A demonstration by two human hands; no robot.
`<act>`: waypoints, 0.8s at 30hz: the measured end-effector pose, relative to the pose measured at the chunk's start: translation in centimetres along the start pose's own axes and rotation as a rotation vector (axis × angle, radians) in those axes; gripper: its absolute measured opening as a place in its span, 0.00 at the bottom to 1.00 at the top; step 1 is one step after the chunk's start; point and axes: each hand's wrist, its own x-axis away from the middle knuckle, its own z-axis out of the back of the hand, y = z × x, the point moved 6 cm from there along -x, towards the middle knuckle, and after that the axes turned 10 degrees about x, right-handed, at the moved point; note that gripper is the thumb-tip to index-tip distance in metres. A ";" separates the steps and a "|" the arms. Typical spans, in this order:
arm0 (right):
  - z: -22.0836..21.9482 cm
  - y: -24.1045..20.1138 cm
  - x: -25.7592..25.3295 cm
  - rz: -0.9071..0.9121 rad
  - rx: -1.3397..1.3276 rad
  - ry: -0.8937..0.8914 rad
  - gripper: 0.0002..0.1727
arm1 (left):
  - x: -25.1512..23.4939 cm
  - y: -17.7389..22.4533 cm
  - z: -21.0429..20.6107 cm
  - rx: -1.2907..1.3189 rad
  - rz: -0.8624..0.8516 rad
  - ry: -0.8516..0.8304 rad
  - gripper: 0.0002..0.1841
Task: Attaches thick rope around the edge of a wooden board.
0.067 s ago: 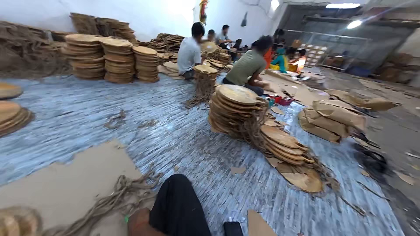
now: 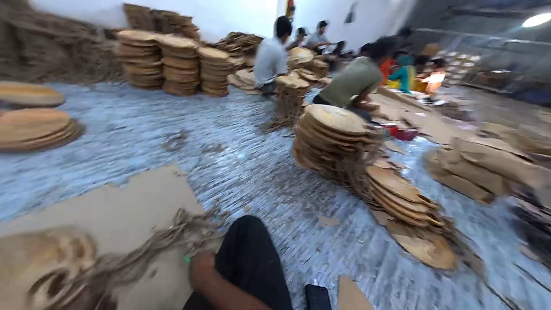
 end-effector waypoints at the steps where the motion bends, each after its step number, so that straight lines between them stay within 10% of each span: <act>1: 0.5 0.2 0.4 0.014 0.005 -0.014 0.25 | -1.4 -2.5 3.8 0.135 0.022 0.222 0.13; 5: -5.1 0.9 -9.9 0.058 0.147 -0.017 0.23 | -3.1 -2.3 8.2 0.228 0.013 0.583 0.15; 14: -5.9 0.7 -13.5 -0.031 0.341 -0.043 0.22 | -9.7 6.6 10.0 -0.521 -0.086 0.268 0.17; 24: -6.1 1.0 -14.0 -0.033 0.428 -0.048 0.21 | -17.4 -1.3 16.8 -1.512 0.319 -0.214 0.34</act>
